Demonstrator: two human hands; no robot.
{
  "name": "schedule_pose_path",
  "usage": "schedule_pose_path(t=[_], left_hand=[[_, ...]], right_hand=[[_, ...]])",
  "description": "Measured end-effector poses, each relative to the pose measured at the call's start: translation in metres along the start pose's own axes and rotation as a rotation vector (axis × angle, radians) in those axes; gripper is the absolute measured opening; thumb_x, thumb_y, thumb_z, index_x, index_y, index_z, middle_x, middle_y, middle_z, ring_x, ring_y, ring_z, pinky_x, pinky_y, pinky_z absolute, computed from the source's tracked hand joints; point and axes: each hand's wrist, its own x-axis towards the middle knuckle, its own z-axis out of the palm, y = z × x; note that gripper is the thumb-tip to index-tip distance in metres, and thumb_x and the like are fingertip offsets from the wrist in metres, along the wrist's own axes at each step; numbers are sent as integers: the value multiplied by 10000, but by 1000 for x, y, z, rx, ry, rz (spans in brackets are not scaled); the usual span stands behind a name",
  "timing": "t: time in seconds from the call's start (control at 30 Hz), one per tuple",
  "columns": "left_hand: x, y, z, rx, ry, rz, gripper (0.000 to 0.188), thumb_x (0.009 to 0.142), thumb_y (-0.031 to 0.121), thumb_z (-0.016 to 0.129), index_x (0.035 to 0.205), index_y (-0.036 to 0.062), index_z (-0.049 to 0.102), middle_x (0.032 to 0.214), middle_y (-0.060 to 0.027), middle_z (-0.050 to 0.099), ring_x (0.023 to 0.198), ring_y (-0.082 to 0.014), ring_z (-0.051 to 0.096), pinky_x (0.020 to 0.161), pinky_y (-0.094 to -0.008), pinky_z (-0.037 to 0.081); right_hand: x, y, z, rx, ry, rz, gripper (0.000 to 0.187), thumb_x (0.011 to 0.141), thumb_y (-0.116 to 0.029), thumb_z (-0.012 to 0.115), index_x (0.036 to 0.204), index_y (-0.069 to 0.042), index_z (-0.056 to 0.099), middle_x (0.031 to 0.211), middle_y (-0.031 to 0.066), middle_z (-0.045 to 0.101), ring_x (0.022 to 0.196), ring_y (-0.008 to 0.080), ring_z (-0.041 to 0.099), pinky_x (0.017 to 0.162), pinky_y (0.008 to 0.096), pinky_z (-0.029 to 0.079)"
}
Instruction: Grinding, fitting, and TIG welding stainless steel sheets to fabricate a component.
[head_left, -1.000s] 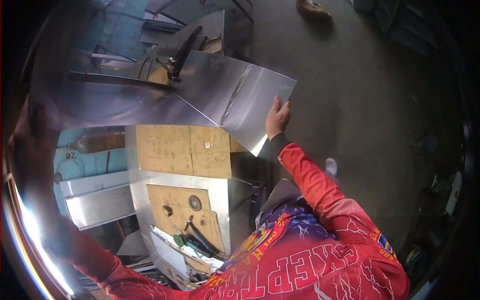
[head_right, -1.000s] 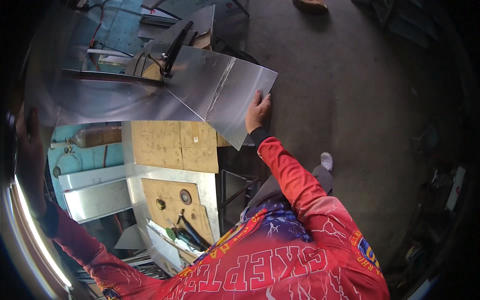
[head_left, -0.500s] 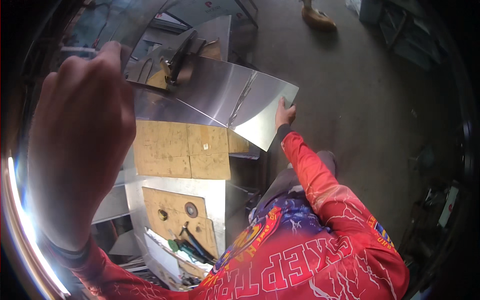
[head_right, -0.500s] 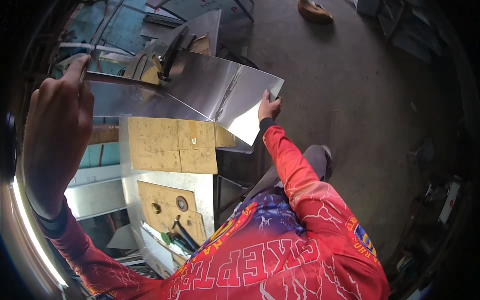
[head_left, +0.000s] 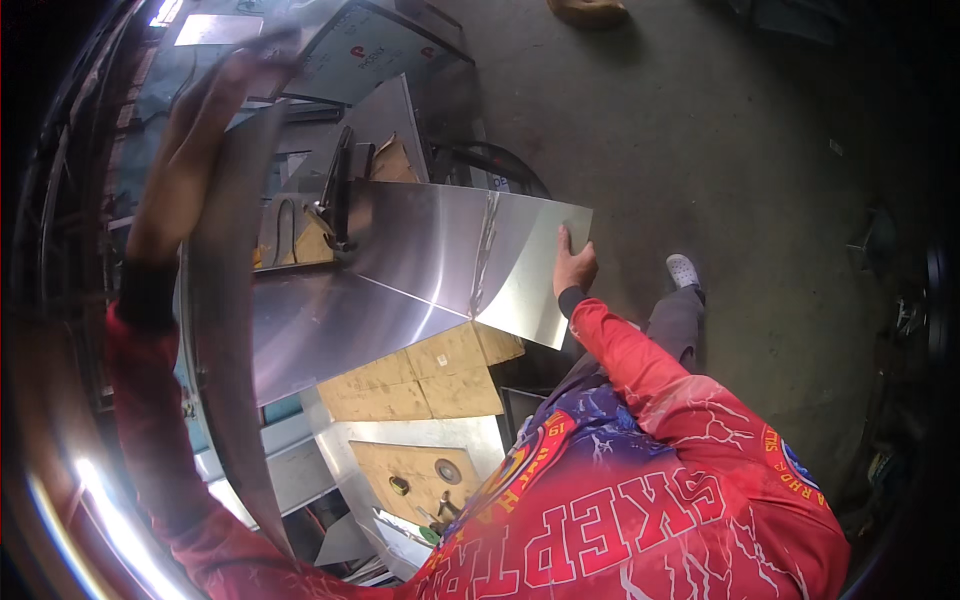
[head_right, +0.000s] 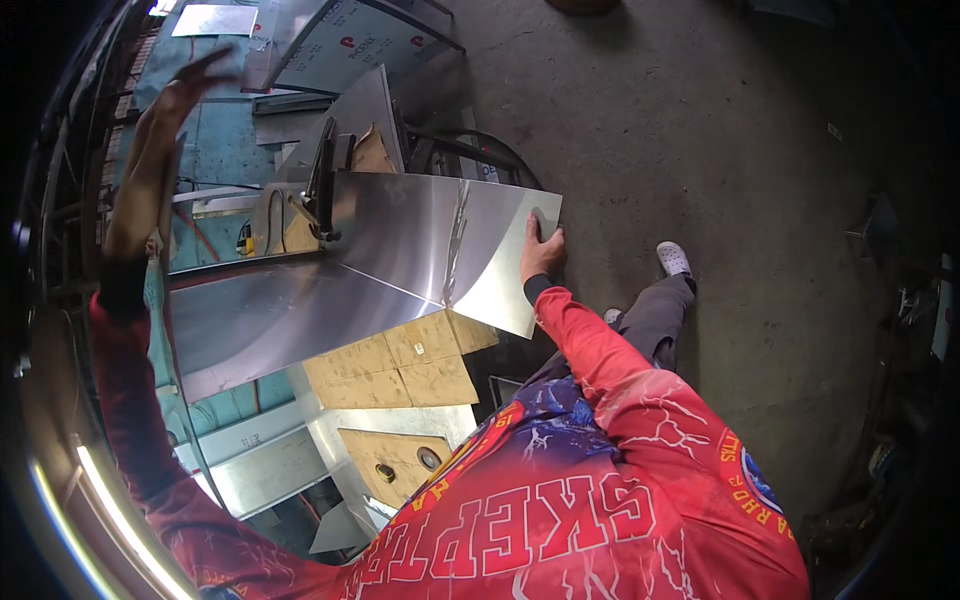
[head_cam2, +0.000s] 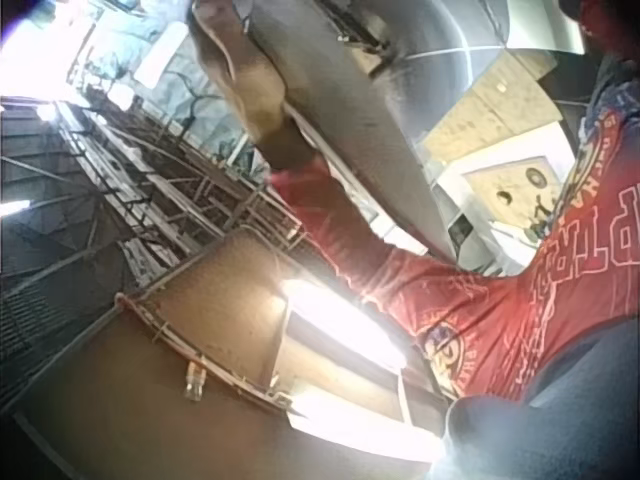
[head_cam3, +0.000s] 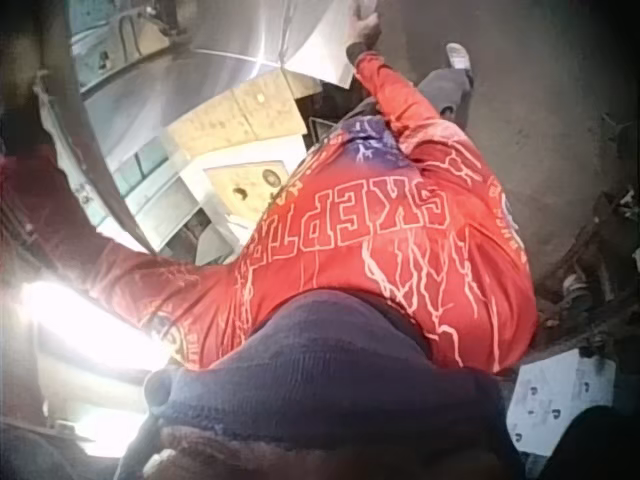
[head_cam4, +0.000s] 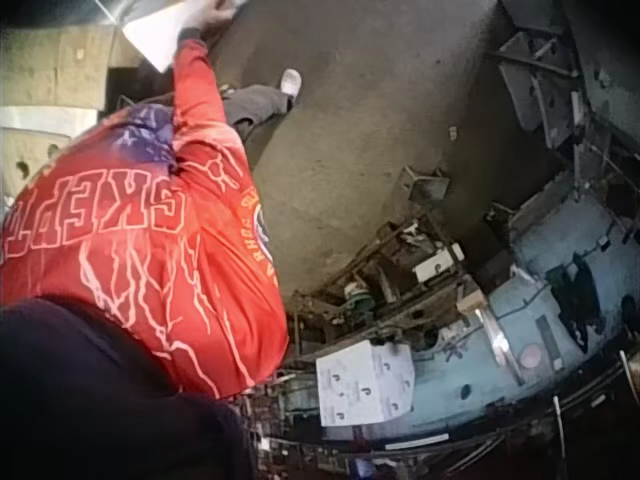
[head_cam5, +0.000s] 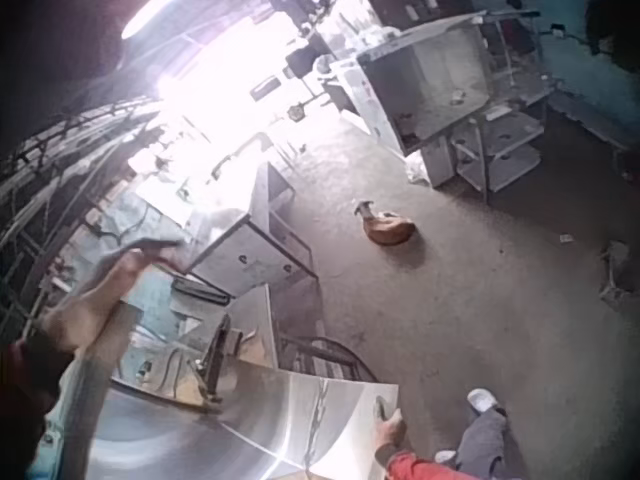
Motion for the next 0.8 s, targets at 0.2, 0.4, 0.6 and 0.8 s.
schedule_pose_path(t=[0.2, 0.4, 0.6, 0.8], left_hand=[[31, -82, -44, -579, -349, 26, 436, 1102, 431, 337, 917, 126, 587, 504, 34, 402, 415, -86, 373, 446, -215, 309], [-20, 3, -52, -628, -270, -5, 352, 1094, 320, 425, 924, 71, 605, 613, 19, 495, 534, -70, 480, 512, -234, 385], [-13, 3, -40, -547, -183, -42, 270, 1083, 290, 451, 1041, 76, 609, 644, -12, 541, 554, -107, 527, 537, -241, 421], [-9, -55, -43, -675, -200, -55, 241, 1072, 260, 477, 1158, 81, 613, 676, -43, 587, 573, -145, 574, 562, -248, 456]], right_hand=[[11, 8, 8, -49, 16, 55, 693, 853, -611, 715, 945, 75, 688, 963, 292, 709, 947, 445, 692, 832, 472, 537], [18, 24, 10, 4, 17, 35, 692, 852, -618, 714, 902, 71, 698, 913, 274, 717, 912, 431, 700, 797, 457, 537], [65, 80, 46, 155, 64, 87, 751, 851, -689, 647, 898, 58, 712, 862, 271, 712, 866, 414, 709, 766, 457, 534], [33, 10, 14, 50, -125, 84, 638, 862, -562, 717, 1048, 49, 700, 1068, 266, 712, 1033, 409, 686, 888, 452, 530]])
